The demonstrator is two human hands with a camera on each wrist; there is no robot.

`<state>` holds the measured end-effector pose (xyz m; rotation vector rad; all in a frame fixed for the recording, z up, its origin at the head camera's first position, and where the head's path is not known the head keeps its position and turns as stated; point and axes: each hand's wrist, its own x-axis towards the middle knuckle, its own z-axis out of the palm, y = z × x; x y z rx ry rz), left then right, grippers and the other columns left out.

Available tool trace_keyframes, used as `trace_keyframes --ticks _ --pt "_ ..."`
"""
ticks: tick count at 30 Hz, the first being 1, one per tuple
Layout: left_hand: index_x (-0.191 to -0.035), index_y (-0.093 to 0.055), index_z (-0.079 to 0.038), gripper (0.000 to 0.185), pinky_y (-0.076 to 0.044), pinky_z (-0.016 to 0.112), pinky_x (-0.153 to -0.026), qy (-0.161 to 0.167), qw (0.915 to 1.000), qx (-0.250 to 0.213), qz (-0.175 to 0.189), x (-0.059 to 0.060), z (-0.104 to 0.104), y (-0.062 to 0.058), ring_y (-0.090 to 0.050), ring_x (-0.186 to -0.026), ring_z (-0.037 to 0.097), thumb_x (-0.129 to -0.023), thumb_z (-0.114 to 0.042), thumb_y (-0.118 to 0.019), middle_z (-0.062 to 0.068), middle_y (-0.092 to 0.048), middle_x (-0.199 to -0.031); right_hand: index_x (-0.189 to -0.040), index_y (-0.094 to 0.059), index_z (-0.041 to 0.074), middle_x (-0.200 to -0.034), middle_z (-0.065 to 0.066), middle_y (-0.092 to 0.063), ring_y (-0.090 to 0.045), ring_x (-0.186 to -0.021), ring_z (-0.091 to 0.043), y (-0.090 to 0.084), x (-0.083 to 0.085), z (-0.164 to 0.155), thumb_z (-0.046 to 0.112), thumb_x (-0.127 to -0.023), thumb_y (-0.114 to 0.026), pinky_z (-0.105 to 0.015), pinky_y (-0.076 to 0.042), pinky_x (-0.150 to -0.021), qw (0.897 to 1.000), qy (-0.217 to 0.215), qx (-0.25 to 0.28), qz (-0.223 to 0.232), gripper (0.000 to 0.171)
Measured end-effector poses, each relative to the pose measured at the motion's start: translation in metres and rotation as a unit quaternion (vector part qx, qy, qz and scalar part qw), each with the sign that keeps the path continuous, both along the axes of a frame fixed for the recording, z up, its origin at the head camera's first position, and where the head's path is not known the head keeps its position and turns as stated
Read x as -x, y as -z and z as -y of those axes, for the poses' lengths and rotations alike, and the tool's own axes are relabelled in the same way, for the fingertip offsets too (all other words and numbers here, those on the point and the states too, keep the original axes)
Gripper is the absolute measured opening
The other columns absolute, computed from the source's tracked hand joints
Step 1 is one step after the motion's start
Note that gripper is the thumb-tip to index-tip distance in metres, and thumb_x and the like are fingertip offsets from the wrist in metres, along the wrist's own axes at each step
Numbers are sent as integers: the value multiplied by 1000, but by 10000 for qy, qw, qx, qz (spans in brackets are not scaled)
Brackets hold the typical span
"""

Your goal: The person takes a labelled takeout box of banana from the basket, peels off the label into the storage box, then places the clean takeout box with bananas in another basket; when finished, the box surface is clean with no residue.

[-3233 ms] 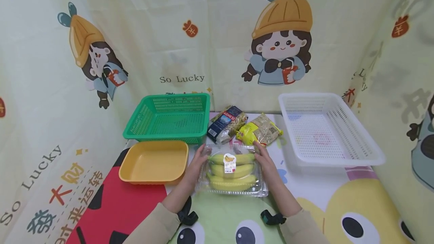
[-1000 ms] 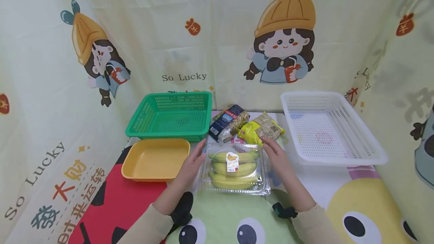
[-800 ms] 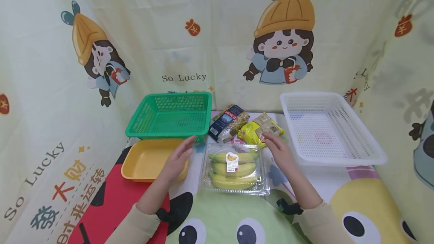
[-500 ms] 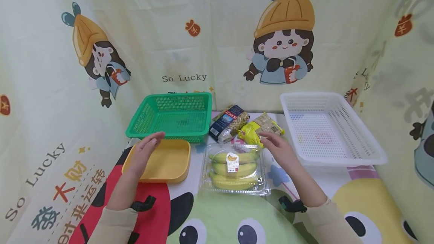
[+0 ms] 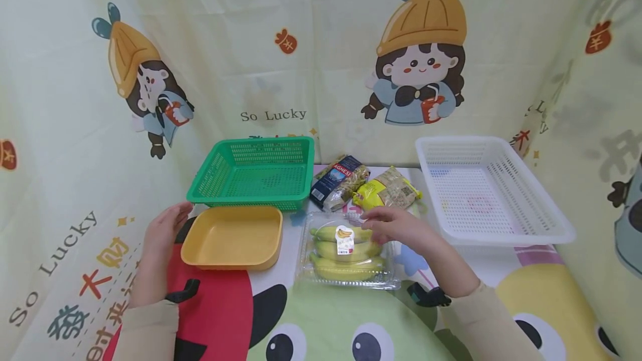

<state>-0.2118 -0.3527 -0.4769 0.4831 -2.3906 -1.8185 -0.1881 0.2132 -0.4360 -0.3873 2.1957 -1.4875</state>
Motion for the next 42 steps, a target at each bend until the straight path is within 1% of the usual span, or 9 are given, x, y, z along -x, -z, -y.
trace_keyframes --ticks 3,6,10,13,15,22,28,38,42 --pt "-149 -46 -18 61 -27 48 -121 117 9994 63 317 5 7 10 -35 -146 28 -103 -56 -31 7 -41 -157 -133 -55 1 -112 -27 -65 -68 -80 -26 1 0 3 24 -99 -60 -38 -60 -74 9978 -546 5 380 42" --pt "-154 -37 -17 62 -26 47 -121 579 9970 -139 500 11 11 20 -30 -149 29 -104 -53 -31 9 -33 -161 -130 -57 2 -109 -26 -65 -66 -74 -21 1 -1 8 21 -98 -61 -37 -60 -70 9940 -982 -129 464 38" --pt "-158 -24 -20 60 -40 23 -111 1167 9872 -934 559 18 13 32 -31 -147 19 -106 -48 -34 4 -22 -165 -124 -61 6 -103 -23 -67 -61 -65 -16 2 -1 16 19 -95 -64 -34 -58 -62 9924 -1077 -408 441 32" --pt "-159 -21 -22 56 -42 8 -96 1526 9784 -1285 537 22 15 40 -33 -139 9 -107 -40 -33 -1 -13 -167 -121 -64 10 -94 -18 -66 -55 -56 -13 3 0 22 16 -94 -65 -32 -53 -53 9906 -1125 -735 236 27" --pt "-158 -21 -21 53 -41 6 -93 1683 9749 -1373 498 25 15 44 -34 -134 3 -108 -33 -33 -2 -10 -168 -119 -64 13 -89 -13 -65 -50 -51 -12 3 0 25 15 -93 -66 -30 -49 -48 9880 -1211 -960 53 25" --pt "-157 -26 -23 50 -45 9 -91 1415 9714 -1781 681 26 5 46 -43 -124 0 -108 -22 -33 -3 -14 -167 -109 -65 19 -75 -3 -53 -40 -50 -13 6 4 37 13 -88 -71 -25 -38 -47 9796 -1232 -1537 -386 22" --pt "-158 -23 -23 52 -44 9 -90 1481 9645 -2023 833 28 -10 42 -35 -135 9 -107 -21 -32 -3 -13 -167 -101 -64 22 -73 0 -47 -43 -63 -15 7 8 44 14 -85 -76 -27 -38 -55 9691 -1203 -2022 -740 21" --pt "-157 -27 -19 51 -47 11 -90 1402 9549 -2469 871 26 -28 36 -51 -114 0 -107 -16 -34 0 -23 -163 -92 -70 19 -74 3 -54 -47 -67 -14 8 10 45 14 -88 -72 -26 -40 -58 9673 -1400 -1927 -870 6" --pt "-156 -29 -18 50 -49 13 -90 1468 9511 -2591 822 24 -31 32 -54 -112 2 -107 -16 -36 -3 -35 -155 -93 -71 17 -71 4 -53 -43 -55 -11 10 9 44 16 -92 -68 -24 -39 -50 9725 -1393 -1758 -626 3"
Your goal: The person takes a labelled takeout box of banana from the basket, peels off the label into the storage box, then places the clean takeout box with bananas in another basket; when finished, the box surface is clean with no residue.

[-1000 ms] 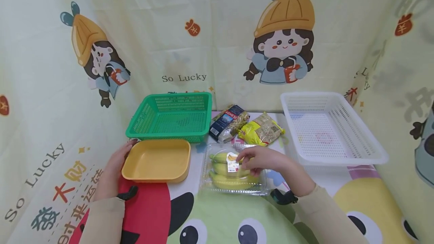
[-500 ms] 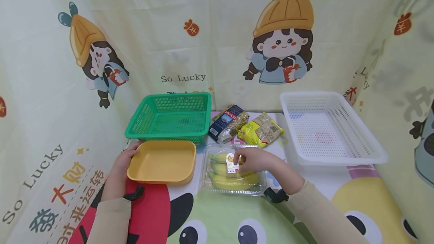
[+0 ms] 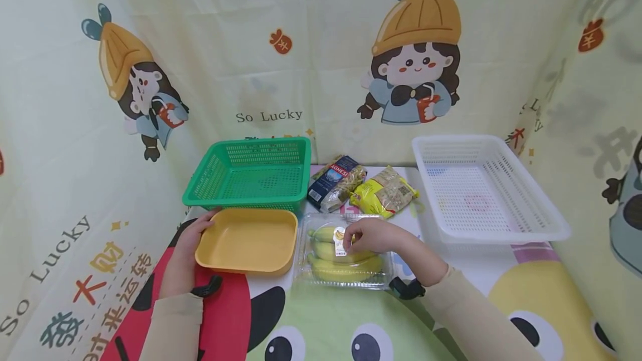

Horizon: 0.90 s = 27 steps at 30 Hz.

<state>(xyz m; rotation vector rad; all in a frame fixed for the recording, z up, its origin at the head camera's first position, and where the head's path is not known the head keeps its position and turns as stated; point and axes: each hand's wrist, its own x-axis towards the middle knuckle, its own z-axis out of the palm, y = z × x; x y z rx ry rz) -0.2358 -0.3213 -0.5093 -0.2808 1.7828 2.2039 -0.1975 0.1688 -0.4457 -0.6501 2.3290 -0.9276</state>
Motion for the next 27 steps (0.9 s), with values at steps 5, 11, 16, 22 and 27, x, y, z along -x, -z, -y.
trace_keyframes --ticks 5,11,16,22,27 --pt "-158 -22 -15 53 -50 17 -93 305 9974 -552 -348 -1 4 9 -57 -112 4 -107 -17 -35 -15 -51 -133 -95 -68 15 -67 0 -50 -39 -44 -12 -1 -3 -1 16 -97 -62 -26 -39 -43 9983 13 344 462 6" --pt "-160 -6 -13 56 -48 21 -101 778 9815 -1636 -621 -3 7 16 -55 -121 7 -109 -17 -29 -11 -52 -136 -96 -64 12 -66 -5 -53 -51 -48 -15 -3 -4 -1 17 -97 -62 -28 -47 -46 9947 81 622 810 6" --pt "-160 -1 -12 56 -49 22 -101 895 9751 -1898 -710 -3 6 18 -56 -122 9 -109 -17 -26 -9 -52 -137 -102 -62 12 -74 -5 -56 -59 -54 -16 -4 -2 -1 16 -99 -59 -30 -54 -51 9891 255 786 1220 6" --pt "-160 -3 -14 56 -45 22 -106 929 9777 -1753 -688 -1 7 20 -49 -126 11 -110 -19 -26 -8 -44 -142 -108 -59 10 -88 -12 -68 -67 -63 -19 -3 1 -4 20 -100 -58 -38 -60 -60 9817 327 1105 1516 13" --pt "-160 -4 -16 55 -43 23 -109 948 9775 -1758 -680 -1 8 21 -45 -130 13 -110 -20 -25 -7 -42 -144 -110 -54 7 -98 -16 -71 -70 -73 -23 -3 3 -7 23 -101 -55 -40 -61 -65 9750 352 1359 1721 18"
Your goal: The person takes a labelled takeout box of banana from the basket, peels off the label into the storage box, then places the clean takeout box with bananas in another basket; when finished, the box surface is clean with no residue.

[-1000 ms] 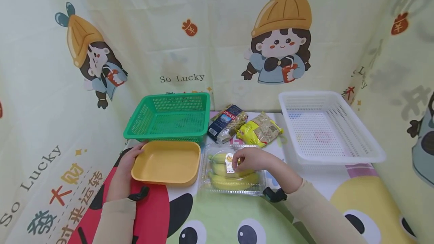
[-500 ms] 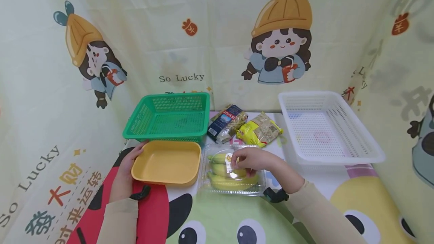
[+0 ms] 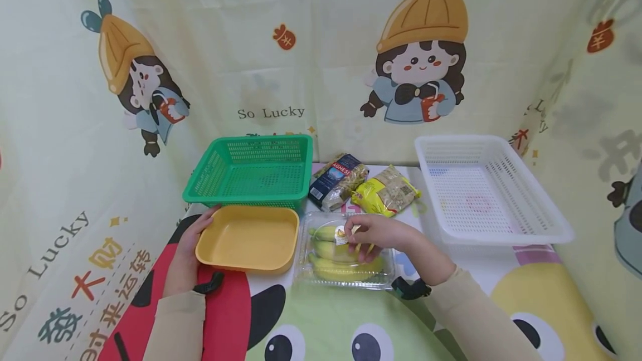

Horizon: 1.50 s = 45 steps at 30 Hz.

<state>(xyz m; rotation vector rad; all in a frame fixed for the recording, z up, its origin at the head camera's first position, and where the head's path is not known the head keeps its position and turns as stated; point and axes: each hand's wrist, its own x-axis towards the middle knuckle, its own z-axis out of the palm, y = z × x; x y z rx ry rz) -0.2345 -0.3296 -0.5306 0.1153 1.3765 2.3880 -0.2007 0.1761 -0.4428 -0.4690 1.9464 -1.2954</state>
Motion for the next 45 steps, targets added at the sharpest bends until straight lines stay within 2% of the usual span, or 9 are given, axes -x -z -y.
trace_keyframes --ticks 8,13,19,24,28,31,36,41,45 --pt "-160 -6 -15 56 -47 22 -103 -144 9998 -119 61 0 -2 -1 -52 -125 10 -109 -20 -27 -7 -46 -141 -109 -54 6 -110 -12 -70 -71 -80 -29 -3 0 0 29 -101 -56 -44 -61 -69 9997 239 -76 77 25" --pt "-160 -7 -16 56 -48 21 -102 -243 9996 -22 110 -1 -3 -2 -53 -124 9 -109 -21 -28 -8 -42 -143 -109 -58 6 -111 -11 -72 -71 -83 -29 -5 -1 3 36 -100 -56 -43 -61 -70 9991 376 -178 9 32" --pt "-161 -7 -16 56 -44 22 -107 -181 9998 27 49 0 -3 -1 -50 -128 10 -109 -22 -28 -9 -46 -142 -108 -59 5 -106 -11 -72 -71 -88 -29 -3 0 1 34 -98 -60 -43 -61 -71 9989 450 -140 -54 30" --pt "-160 -5 -14 56 -39 24 -112 -122 9999 53 -92 0 -3 1 -44 -134 12 -109 -21 -27 -10 -48 -142 -108 -60 4 -105 -16 -69 -70 -94 -30 0 2 -2 30 -99 -59 -45 -61 -73 9991 419 77 -53 27" --pt "-160 -6 -14 56 -40 24 -111 -148 9998 72 -90 1 -2 2 -46 -133 12 -109 -21 -28 -10 -49 -141 -107 -60 3 -110 -24 -66 -68 -98 -35 1 3 -2 27 -98 -61 -47 -61 -74 9984 529 221 -13 26" --pt "-160 -5 -14 56 -42 24 -110 -125 9999 38 -88 1 -1 2 -47 -131 11 -109 -21 -28 -10 -50 -140 -105 -60 3 -106 -25 -67 -68 -95 -37 0 4 0 24 -95 -66 -47 -61 -76 9967 757 258 -141 25" --pt "-161 -6 -15 56 -40 23 -111 -165 9998 138 -28 -1 -1 0 -44 -134 12 -109 -22 -28 -9 -44 -145 -103 -61 2 -92 -18 -66 -65 -82 -30 -3 7 5 19 -92 -69 -48 -59 -80 9924 988 152 -717 21" --pt "-160 -10 -15 55 -43 21 -107 -308 9991 282 21 -2 -5 -3 -43 -135 13 -109 -21 -29 -4 -36 -151 -107 -63 6 -92 -16 -63 -63 -87 -35 -8 9 8 19 -92 -69 -46 -56 -81 9872 1083 82 -1171 20" --pt "-160 -10 -12 55 -46 20 -103 -376 9986 360 -41 -3 -6 -4 -49 -128 9 -109 -19 -29 -6 -40 -146 -111 -64 9 -91 -15 -61 -61 -86 -35 -12 9 11 21 -93 -69 -44 -55 -79 9835 1202 92 -1349 23"
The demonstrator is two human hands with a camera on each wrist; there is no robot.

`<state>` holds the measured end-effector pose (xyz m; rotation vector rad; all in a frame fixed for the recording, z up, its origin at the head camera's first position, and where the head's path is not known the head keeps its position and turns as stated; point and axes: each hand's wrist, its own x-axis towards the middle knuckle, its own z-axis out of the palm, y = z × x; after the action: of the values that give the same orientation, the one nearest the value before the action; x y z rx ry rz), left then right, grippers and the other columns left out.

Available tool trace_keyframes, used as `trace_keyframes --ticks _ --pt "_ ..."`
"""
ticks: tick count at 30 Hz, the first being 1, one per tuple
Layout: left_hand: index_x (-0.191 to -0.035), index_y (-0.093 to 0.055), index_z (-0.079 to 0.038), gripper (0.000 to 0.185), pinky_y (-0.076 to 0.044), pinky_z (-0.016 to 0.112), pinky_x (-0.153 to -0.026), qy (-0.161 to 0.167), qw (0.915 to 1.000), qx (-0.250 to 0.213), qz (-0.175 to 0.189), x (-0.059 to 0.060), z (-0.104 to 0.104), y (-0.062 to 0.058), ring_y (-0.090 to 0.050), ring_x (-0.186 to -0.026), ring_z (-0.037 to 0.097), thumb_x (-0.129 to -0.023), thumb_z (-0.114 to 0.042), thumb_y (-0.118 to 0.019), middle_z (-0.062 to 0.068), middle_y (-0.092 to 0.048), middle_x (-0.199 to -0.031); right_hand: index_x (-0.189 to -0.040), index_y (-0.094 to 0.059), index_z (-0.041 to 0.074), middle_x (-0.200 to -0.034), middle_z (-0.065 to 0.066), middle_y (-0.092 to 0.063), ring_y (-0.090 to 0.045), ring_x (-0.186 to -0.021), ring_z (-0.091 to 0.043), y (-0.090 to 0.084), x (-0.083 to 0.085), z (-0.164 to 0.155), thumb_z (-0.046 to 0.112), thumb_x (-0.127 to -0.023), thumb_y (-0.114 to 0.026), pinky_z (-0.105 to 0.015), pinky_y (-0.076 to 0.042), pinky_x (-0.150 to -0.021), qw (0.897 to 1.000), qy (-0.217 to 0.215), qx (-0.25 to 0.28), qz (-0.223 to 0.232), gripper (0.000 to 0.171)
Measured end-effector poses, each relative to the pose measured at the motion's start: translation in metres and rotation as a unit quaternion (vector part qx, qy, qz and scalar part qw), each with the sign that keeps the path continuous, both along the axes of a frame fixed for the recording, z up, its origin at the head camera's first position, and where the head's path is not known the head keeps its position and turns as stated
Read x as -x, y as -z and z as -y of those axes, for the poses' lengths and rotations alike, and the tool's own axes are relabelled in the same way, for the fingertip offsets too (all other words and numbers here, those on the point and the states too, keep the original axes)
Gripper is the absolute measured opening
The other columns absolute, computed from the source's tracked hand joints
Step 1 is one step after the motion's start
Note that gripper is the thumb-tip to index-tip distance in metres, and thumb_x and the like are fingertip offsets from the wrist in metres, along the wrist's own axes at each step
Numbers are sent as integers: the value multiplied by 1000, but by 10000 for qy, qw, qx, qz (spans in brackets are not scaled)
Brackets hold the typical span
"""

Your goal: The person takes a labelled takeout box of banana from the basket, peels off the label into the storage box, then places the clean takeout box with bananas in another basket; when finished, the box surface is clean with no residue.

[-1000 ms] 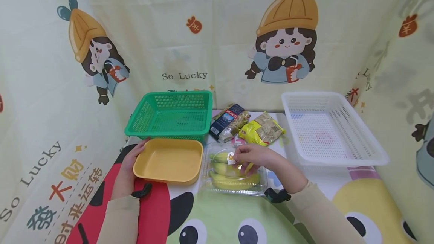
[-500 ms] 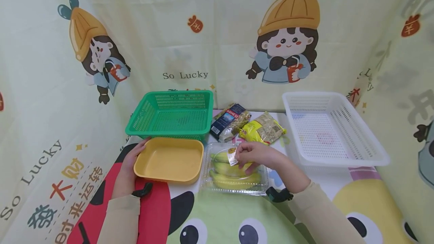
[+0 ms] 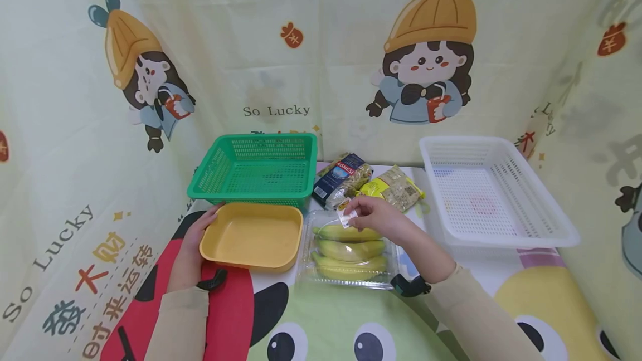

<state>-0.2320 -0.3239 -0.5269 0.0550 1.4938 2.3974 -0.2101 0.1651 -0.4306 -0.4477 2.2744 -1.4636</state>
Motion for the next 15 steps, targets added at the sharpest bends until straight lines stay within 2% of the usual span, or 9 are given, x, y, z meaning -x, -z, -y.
trace_keyframes --ticks 3,6,12,15 --pt "-160 -10 -10 55 -46 19 -102 -21 10000 37 -12 1 0 0 -50 -125 8 -109 -19 -29 -7 -42 -142 -113 -64 11 -90 -11 -59 -59 -84 -28 -2 0 1 19 -93 -68 -42 -55 -78 9999 101 6 -22 22" --pt "-160 -10 -11 55 -45 19 -103 -24 10000 68 6 1 0 1 -48 -127 9 -109 -19 -29 -6 -41 -144 -113 -64 11 -94 -16 -61 -58 -84 -26 -1 -1 2 17 -94 -66 -43 -54 -79 9999 162 8 38 20" --pt "-160 -13 -12 54 -45 20 -104 -70 9999 147 20 2 0 3 -47 -128 10 -109 -20 -30 -5 -40 -145 -111 -66 8 -102 -18 -67 -63 -94 -34 3 -1 2 15 -98 -59 -46 -53 -91 9990 302 113 322 17" --pt "-160 -12 -11 55 -45 21 -104 -44 9999 115 -12 2 1 4 -48 -127 10 -109 -20 -30 -7 -45 -141 -110 -67 8 -103 -21 -67 -65 -98 -36 4 -1 2 15 -98 -59 -45 -54 -93 9994 276 92 210 16"
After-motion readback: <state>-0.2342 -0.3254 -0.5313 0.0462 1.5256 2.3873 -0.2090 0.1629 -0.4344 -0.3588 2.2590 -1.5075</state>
